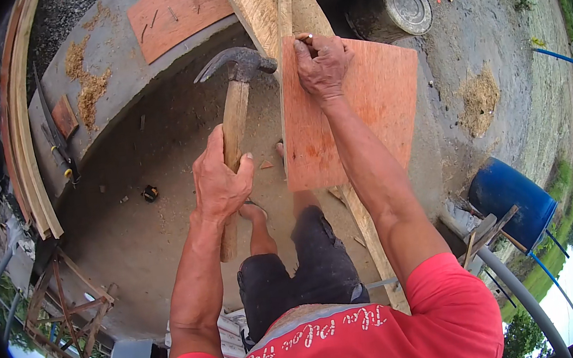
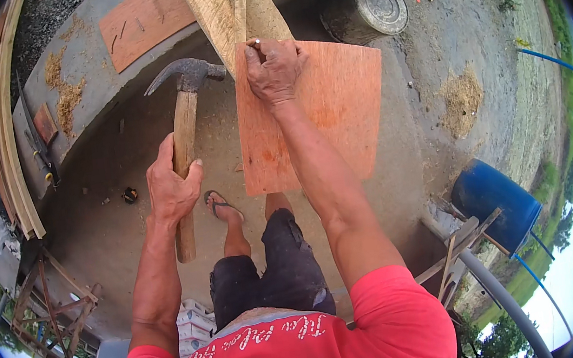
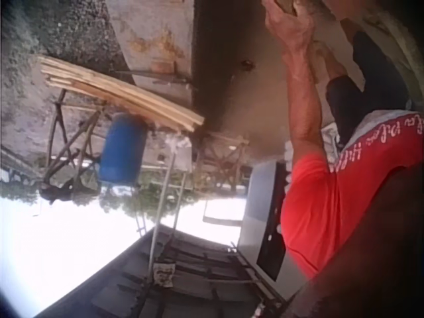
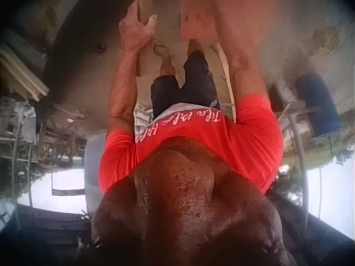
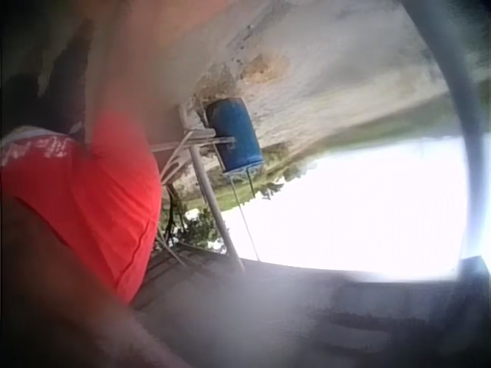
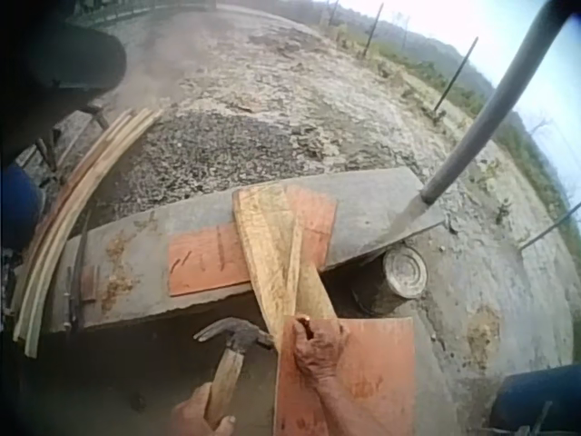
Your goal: The person fits plywood pieces into a shelf frame by hand, carries them outside to a workbench, and uses a hammer to nail a support piece to the plywood before returning to the frame.
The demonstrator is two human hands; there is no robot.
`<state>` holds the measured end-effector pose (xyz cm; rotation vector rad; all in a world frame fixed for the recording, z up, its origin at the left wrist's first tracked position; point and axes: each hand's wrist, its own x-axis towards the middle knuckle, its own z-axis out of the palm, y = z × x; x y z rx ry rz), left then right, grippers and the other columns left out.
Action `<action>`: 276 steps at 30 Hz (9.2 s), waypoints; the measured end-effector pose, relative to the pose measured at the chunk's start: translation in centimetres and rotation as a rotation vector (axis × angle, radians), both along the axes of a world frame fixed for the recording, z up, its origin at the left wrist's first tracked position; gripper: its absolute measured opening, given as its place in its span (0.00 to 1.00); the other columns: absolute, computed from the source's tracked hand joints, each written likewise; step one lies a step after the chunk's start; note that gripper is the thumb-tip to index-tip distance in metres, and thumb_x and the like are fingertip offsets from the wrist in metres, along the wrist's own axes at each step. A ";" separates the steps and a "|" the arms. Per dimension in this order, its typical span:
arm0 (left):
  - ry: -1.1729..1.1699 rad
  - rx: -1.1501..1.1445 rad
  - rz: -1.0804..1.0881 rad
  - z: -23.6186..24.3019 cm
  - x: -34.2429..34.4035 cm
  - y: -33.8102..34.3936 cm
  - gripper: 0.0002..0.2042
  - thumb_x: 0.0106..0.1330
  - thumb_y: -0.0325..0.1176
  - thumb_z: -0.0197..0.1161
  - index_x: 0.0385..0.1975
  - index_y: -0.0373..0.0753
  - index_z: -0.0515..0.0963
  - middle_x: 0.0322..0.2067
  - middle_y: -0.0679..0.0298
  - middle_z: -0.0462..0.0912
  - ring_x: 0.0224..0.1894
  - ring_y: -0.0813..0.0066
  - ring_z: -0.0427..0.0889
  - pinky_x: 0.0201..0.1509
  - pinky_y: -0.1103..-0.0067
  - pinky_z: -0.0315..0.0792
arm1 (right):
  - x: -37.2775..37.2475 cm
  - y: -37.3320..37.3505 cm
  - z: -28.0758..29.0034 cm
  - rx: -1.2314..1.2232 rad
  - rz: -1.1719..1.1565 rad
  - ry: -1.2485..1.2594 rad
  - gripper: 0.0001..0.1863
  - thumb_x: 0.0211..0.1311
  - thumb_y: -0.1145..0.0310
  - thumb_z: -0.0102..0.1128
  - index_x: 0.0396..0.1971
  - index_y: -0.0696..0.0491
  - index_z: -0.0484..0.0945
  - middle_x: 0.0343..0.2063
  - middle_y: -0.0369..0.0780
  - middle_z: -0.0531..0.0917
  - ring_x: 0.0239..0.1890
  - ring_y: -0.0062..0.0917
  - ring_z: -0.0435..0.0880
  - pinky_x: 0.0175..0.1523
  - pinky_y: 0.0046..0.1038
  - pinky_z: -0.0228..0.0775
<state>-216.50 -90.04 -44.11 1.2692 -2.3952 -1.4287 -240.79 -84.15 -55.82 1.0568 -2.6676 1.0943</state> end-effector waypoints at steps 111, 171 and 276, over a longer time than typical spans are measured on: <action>0.161 0.517 0.197 -1.3 10.6 3.6 0.25 0.62 0.32 0.62 0.57 0.34 0.64 0.32 0.50 0.79 0.36 0.59 0.80 0.41 0.68 0.73 | 0.1 -2.0 0.0 0.516 0.110 0.157 0.50 0.32 0.32 0.71 0.56 0.48 0.74 0.52 0.39 0.78 0.59 0.35 0.70 0.68 0.50 0.42; 0.503 1.045 0.534 -15.7 0.5 7.1 0.21 0.56 0.28 0.72 0.47 0.33 0.70 0.40 0.60 0.81 0.37 0.76 0.80 0.40 0.78 0.78 | 0.3 -2.0 0.5 0.512 0.015 0.200 0.56 0.36 0.37 0.68 0.64 0.57 0.64 0.62 0.43 0.67 0.66 0.38 0.61 0.71 0.55 0.38; -0.292 -0.002 -0.501 3.0 -7.2 -9.5 0.11 0.60 0.30 0.61 0.40 0.32 0.74 0.28 0.45 0.81 0.34 0.41 0.80 0.35 0.63 0.73 | 0.7 2.1 1.9 0.578 -0.039 0.024 0.34 0.63 0.49 0.50 0.69 0.42 0.60 0.72 0.34 0.56 0.74 0.38 0.50 0.71 0.62 0.34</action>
